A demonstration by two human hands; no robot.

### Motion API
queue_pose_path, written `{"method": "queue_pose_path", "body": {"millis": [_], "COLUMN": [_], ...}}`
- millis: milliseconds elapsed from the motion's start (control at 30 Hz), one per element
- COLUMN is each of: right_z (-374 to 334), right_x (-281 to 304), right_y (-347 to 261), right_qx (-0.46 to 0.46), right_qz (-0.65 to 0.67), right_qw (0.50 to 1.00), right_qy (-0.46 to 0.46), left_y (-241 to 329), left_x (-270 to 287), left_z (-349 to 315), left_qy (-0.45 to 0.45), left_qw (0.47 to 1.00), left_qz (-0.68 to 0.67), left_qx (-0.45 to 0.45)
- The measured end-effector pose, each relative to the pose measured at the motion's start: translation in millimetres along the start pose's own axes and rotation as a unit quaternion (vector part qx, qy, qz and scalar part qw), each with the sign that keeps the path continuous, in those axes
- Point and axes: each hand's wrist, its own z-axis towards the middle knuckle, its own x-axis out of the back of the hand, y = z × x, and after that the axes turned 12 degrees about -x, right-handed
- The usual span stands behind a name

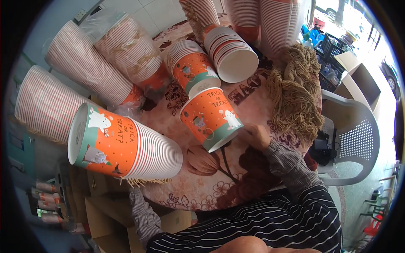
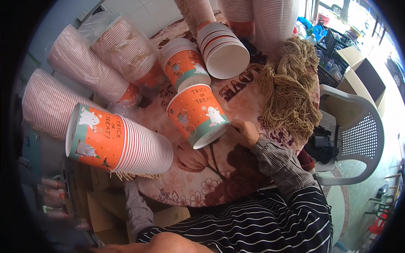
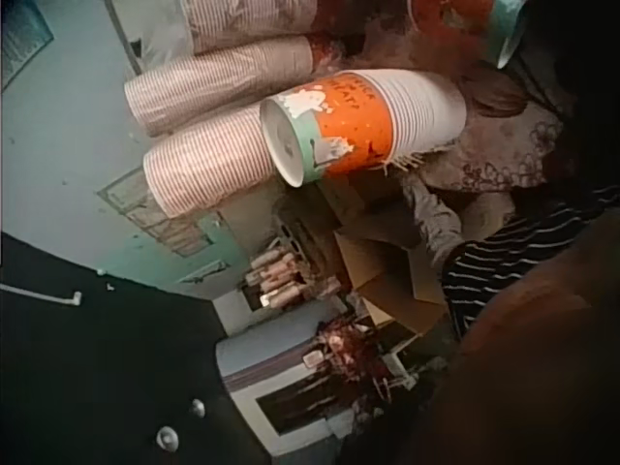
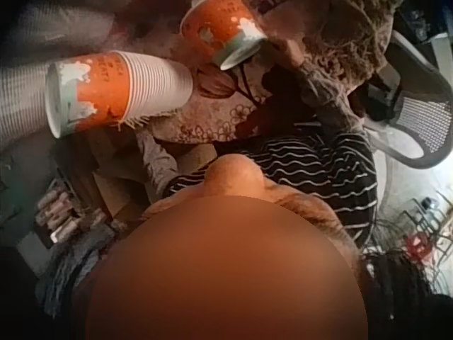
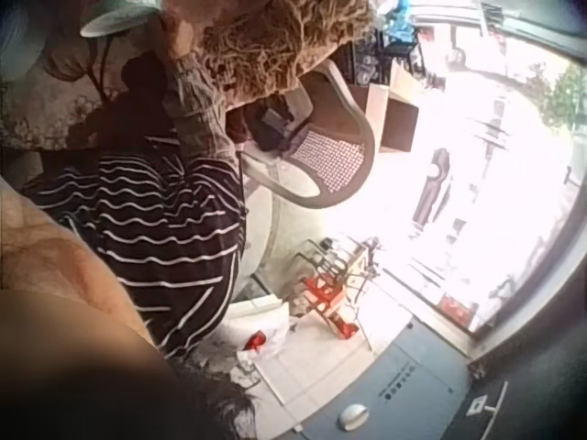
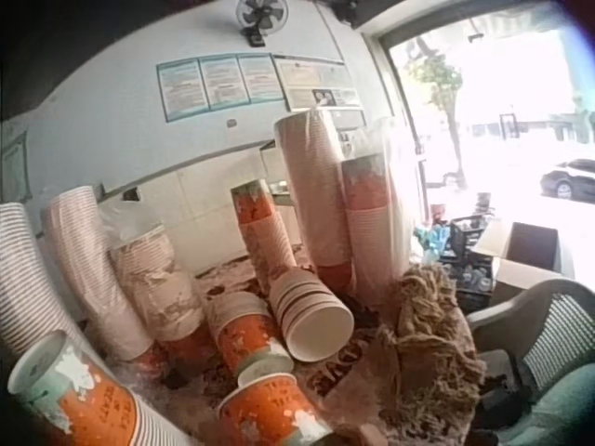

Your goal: The recorder is attaching thin string handles to pre-punched holes in decorative paper buckets.

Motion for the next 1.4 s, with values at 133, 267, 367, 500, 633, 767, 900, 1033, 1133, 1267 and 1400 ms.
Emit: {"method": "queue_pose_path", "body": {"millis": [133, 267, 367, 500, 633, 767, 900, 1033, 1133, 1267, 1400], "right_z": [-5.4, -8.0, -5.1, -5.1, -28.3, -93.0, -120.2, -109.7, -89.1, -45.2, 37.6], "right_x": [4.5, 7.1, 1.2, 1.4, 5.1, 7.9, 23.8, 28.3, 30.5, 42.4, 10.5], "right_y": [12.6, -8.0, 3.9, 10.8, 5.2, -0.6, 0.6, -8.7, -14.2, -33.5, -48.1], "right_qx": [-0.028, -0.049, -0.019, 0.001, -0.016, 0.075, 0.111, 0.09, 0.127, -0.121, -0.142], "right_qz": [-0.028, 0.028, 0.046, 0.061, 0.076, 0.002, 0.033, 0.118, 0.172, 0.502, 0.623], "right_qw": [0.998, 0.996, 0.994, 0.993, 0.995, 0.991, 0.991, 0.989, 0.977, 0.83, 0.729], "right_qy": [0.049, 0.073, 0.098, 0.099, 0.07, 0.112, 0.073, 0.019, 0.001, -0.211, -0.247], "left_y": [1.2, 63.6, 78.3, 33.0, -20.5, -35.7, -34.4, -30.3, -17.1, -24.0, -59.5], "left_x": [-93.3, -193.4, -264.4, -342.3, -383.5, -401.3, -377.6, -381.3, -407.4, -407.7, -390.0], "left_z": [-112.0, -225.9, -271.4, -278.6, -259.3, -281.2, -299.5, -285.0, -270.8, -222.9, -178.2], "left_qy": [-0.082, -0.116, -0.241, -0.297, -0.191, -0.224, -0.216, -0.304, -0.37, -0.448, -0.183], "left_qw": [0.874, 0.898, 0.894, 0.94, 0.944, 0.911, 0.835, 0.764, 0.713, 0.756, 0.648], "left_qz": [0.432, 0.404, 0.364, 0.169, -0.093, -0.217, -0.326, -0.452, -0.515, -0.401, -0.622], "left_qx": [-0.207, -0.13, -0.104, -0.012, 0.253, 0.271, 0.386, 0.346, 0.3, 0.257, 0.401]}}
